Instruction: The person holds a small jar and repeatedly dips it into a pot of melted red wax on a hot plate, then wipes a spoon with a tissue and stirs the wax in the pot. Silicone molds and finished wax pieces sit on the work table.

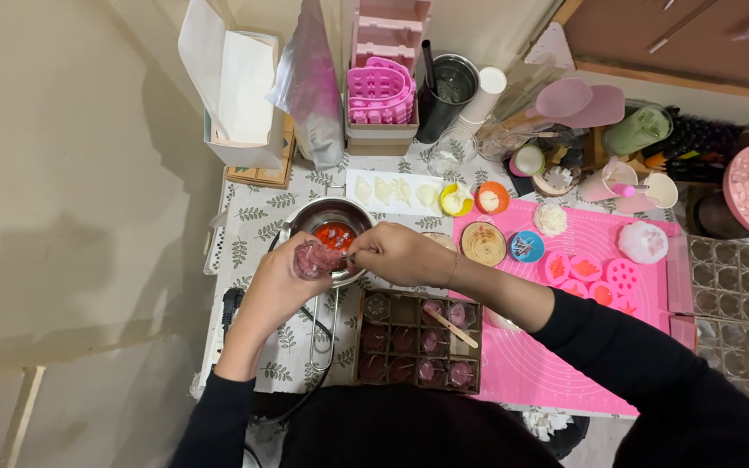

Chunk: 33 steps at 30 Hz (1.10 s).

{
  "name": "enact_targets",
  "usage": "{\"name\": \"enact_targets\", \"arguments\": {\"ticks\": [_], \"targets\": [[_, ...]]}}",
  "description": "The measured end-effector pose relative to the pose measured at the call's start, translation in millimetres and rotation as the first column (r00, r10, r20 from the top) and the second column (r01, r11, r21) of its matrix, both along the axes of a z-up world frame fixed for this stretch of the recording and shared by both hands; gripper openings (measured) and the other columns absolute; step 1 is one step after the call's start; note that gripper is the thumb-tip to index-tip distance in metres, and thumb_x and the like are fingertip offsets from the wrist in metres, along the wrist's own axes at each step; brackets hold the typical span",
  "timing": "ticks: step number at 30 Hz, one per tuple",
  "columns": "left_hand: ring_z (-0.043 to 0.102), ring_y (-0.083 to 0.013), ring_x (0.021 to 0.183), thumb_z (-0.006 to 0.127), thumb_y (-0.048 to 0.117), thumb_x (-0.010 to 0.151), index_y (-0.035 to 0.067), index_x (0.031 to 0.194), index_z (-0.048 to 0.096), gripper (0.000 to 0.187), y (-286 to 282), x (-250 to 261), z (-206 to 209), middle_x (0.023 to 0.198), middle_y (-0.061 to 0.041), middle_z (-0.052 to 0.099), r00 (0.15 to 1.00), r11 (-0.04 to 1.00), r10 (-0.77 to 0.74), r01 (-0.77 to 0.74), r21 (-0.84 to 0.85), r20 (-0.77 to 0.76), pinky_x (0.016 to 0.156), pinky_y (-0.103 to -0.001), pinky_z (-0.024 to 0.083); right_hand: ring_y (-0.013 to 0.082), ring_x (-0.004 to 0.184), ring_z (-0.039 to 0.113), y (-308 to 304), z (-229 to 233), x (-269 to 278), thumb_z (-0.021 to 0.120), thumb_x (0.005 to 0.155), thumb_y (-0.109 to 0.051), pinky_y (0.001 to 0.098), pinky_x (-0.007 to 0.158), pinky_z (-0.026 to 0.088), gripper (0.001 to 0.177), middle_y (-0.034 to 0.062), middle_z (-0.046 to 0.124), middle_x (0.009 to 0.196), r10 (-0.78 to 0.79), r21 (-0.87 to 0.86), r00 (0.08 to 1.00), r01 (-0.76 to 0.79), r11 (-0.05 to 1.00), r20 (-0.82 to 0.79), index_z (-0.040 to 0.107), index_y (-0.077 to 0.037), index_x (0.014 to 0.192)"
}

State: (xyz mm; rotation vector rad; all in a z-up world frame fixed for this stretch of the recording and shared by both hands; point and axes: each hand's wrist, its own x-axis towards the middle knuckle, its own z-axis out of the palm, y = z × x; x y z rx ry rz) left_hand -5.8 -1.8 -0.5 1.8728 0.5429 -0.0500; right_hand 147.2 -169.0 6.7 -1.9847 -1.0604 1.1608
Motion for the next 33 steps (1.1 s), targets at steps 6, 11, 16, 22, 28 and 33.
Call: {"name": "enact_targets", "arguments": {"ticks": [6,11,16,22,28,33], "targets": [[0.074,-0.0178,0.080,0.081,0.011,0.064,0.007,0.105,0.066,0.044,-0.3,0.1,3.0,0.087,-0.008,0.076,1.000,0.999,0.024,-0.024,0.048,0.000,0.076,-0.032,0.056,0.0240,0.074,0.065,-1.1,-4.3,-3.2,0.058,0.091,-0.022,0.0387,0.074,0.051,0.026,0.0175,0.070,0.077,0.063,0.110,0.971,-0.090,0.990,0.229,0.073,-0.001,0.092],[0.074,-0.0195,0.080,0.081,0.012,0.067,0.006,0.104,0.066,0.040,-1.4,-2.1,3.6,0.087,-0.010,0.076,0.999,0.998,0.047,-0.045,0.043,-0.026,0.076,-0.033,0.056,0.0170,0.072,0.069,2.0,17.8,5.1,0.056,0.092,-0.023,0.0326,0.073,0.055,0.026,0.0109,0.074,0.079,0.043,-0.014,0.998,-0.042,0.999,0.056,0.076,-0.005,0.096],[0.075,-0.0183,0.081,0.081,0.015,0.071,0.005,0.103,0.065,0.037,-3.6,-3.4,-0.7,0.088,-0.009,0.076,0.994,0.993,0.105,-0.105,0.056,0.011,0.077,-0.032,0.056,0.0098,0.079,0.067,-8.5,10.6,9.2,0.056,0.094,-0.020,0.0287,0.076,0.054,0.026,0.0036,0.075,0.083,-0.029,0.072,0.999,0.031,0.997,-0.029,0.076,-0.006,0.099],[0.074,-0.0245,0.079,0.079,0.016,0.074,0.003,0.101,0.065,0.033,-4.6,-5.4,2.4,0.086,-0.014,0.075,0.994,0.989,0.107,-0.104,0.109,-0.021,0.075,-0.035,0.055,0.0153,0.057,0.052,-9.1,12.1,3.6,0.055,0.097,-0.021,0.0363,0.058,0.045,0.026,0.0031,0.063,0.070,-0.243,-0.146,0.964,0.226,0.963,-0.107,0.076,-0.006,0.101],[0.073,-0.0283,0.080,0.080,0.015,0.072,0.002,0.100,0.063,0.036,-1.7,-18.1,4.8,0.086,-0.016,0.073,0.983,0.965,0.167,-0.148,0.216,-0.071,0.075,-0.037,0.055,0.0139,0.057,0.058,-18.1,-14.0,-4.6,0.059,0.094,-0.023,0.0359,0.058,0.050,0.026,0.0084,0.065,0.064,-0.234,-0.013,0.963,0.238,0.971,0.134,0.079,-0.008,0.101],[0.075,-0.0212,0.083,0.079,0.017,0.077,0.004,0.105,0.062,0.036,1.1,-33.1,12.7,0.092,-0.010,0.075,0.960,0.949,0.272,-0.278,0.147,0.063,0.077,-0.034,0.057,0.0350,0.071,0.068,-24.7,-35.7,-22.0,0.059,0.092,-0.014,0.0470,0.066,0.054,0.016,0.0156,0.072,0.081,-0.241,0.198,0.782,0.153,0.968,0.574,0.070,-0.005,0.100]]}}
